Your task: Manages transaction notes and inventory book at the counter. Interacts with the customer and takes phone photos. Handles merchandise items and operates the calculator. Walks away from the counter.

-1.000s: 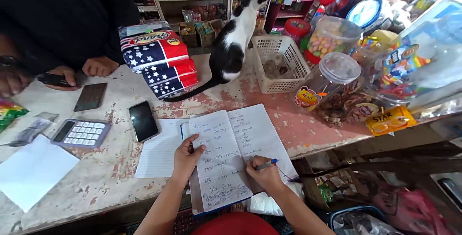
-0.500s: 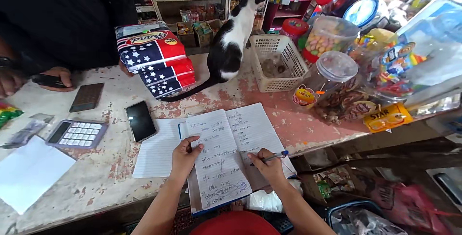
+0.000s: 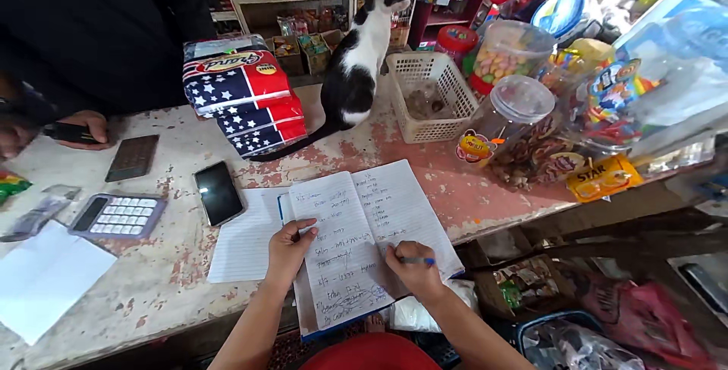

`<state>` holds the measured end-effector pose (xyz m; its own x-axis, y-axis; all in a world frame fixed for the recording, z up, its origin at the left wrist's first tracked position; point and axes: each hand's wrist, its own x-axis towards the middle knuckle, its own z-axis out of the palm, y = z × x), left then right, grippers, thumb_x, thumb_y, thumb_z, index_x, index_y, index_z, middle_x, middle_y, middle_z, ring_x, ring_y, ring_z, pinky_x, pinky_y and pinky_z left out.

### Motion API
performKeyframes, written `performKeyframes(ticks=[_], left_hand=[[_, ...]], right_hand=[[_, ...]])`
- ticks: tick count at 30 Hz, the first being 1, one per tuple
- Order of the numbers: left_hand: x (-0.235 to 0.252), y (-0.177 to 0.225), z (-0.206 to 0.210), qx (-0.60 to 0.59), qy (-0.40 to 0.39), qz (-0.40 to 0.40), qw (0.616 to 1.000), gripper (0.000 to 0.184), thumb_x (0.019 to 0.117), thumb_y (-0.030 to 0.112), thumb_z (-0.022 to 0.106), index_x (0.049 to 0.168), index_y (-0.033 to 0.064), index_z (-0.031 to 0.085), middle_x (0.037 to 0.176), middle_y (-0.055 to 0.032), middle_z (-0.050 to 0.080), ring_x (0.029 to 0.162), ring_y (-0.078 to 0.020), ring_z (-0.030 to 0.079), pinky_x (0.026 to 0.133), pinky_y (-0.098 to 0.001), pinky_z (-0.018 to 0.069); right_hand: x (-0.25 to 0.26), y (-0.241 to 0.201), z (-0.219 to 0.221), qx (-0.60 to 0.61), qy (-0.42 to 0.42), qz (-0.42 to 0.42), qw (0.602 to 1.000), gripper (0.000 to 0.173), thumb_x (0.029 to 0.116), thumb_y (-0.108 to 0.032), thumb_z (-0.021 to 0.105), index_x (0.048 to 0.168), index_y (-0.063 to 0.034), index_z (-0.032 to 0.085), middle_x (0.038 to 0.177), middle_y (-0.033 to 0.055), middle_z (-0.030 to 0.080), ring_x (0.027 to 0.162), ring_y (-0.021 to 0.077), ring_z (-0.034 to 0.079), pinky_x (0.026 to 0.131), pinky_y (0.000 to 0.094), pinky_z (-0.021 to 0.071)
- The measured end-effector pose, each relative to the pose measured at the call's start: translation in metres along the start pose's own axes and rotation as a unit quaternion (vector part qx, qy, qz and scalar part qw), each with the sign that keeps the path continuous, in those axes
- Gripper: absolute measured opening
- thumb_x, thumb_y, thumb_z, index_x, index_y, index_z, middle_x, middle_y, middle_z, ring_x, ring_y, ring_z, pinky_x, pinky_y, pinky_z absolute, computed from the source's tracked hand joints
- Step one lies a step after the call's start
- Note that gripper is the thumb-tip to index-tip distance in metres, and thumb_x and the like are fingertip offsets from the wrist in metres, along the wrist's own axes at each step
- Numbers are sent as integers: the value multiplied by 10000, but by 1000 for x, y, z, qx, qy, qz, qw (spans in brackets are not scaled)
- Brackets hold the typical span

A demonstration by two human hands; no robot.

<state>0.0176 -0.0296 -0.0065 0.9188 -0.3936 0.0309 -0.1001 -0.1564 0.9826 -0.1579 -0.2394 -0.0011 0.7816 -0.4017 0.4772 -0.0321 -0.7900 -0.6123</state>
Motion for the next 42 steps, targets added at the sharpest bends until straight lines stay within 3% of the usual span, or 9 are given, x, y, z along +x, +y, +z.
performKeyframes(ticks=[5, 10, 14, 20, 28, 33, 36, 39, 42], left_hand=[[0, 0, 0, 6, 1, 1, 1000, 211, 906, 59, 719, 1108, 4, 740, 1019, -35, 740, 741, -2, 627, 691, -154, 520], [-2, 2, 1, -7, 19, 15, 1000, 178, 950, 87, 674, 1090, -3, 739, 1034, -38, 748, 823, 0, 661, 762, -157, 537], [-2, 3, 1, 0, 20, 9, 1000, 200, 922, 116, 726, 1092, 11, 742, 1030, -33, 746, 817, -17, 660, 757, -173, 539], [-2, 4, 2, -12, 18, -16, 1000, 292, 884, 76, 765, 1159, 1, 702, 937, -28, 719, 677, -23, 608, 649, -170, 517], [-1, 3, 4, 7, 21, -17, 1000, 277, 885, 79, 767, 1144, 3, 705, 977, -36, 725, 699, -17, 619, 674, -174, 529], [1, 2, 5, 3, 30, -20, 999, 254, 883, 65, 772, 1124, 12, 716, 917, -32, 718, 674, -27, 614, 651, -174, 529], [2, 1, 6, 10, 30, -18, 999, 252, 885, 74, 773, 1124, 15, 717, 916, -29, 714, 671, -23, 601, 646, -168, 515], [2, 1, 7, 4, 31, -18, 999, 250, 882, 62, 772, 1120, 10, 716, 919, -28, 718, 669, -23, 605, 647, -169, 520], [2, 1, 7, 4, 32, -16, 999, 245, 884, 53, 768, 1119, 8, 716, 900, -26, 714, 651, -21, 595, 630, -166, 512]], right_hand=[[-3, 1, 3, -62, 40, -141, 987, 328, 900, -132, 632, 588, -72, 545, 563, 71, 572, 543, 190, 616, 503, 302, 499], [-1, -4, -3, -12, -5, -6, 1000, 337, 890, -183, 666, 607, -33, 563, 562, 86, 564, 539, 173, 601, 527, 306, 489], [8, -5, -14, 60, -93, 142, 984, 351, 907, -249, 706, 686, -8, 578, 600, 20, 514, 558, 67, 466, 563, 255, 392], [8, -3, -11, 76, -74, 147, 983, 328, 906, -207, 689, 661, -35, 555, 583, -32, 469, 540, -3, 411, 536, 183, 340], [8, 2, -10, 88, -76, 134, 984, 321, 879, -169, 668, 625, -47, 515, 567, -26, 449, 529, 18, 405, 527, 204, 334], [26, 10, -27, 334, -51, 252, 907, 106, 977, -104, 634, 882, -59, 646, 730, -60, 658, 621, 28, 624, 608, 216, 554], [24, 18, -30, 433, -17, 266, 861, 317, 1082, -182, 426, 997, -30, 691, 898, 14, 733, 788, 104, 700, 770, 283, 602], [19, 23, -33, 448, -12, 213, 868, 431, 1085, -376, 425, 995, -65, 708, 942, 4, 747, 850, 103, 709, 811, 276, 592], [15, 19, -38, 388, 9, 184, 903, 283, 1064, -175, 466, 951, -87, 710, 891, -58, 733, 808, 34, 679, 762, 217, 572]])
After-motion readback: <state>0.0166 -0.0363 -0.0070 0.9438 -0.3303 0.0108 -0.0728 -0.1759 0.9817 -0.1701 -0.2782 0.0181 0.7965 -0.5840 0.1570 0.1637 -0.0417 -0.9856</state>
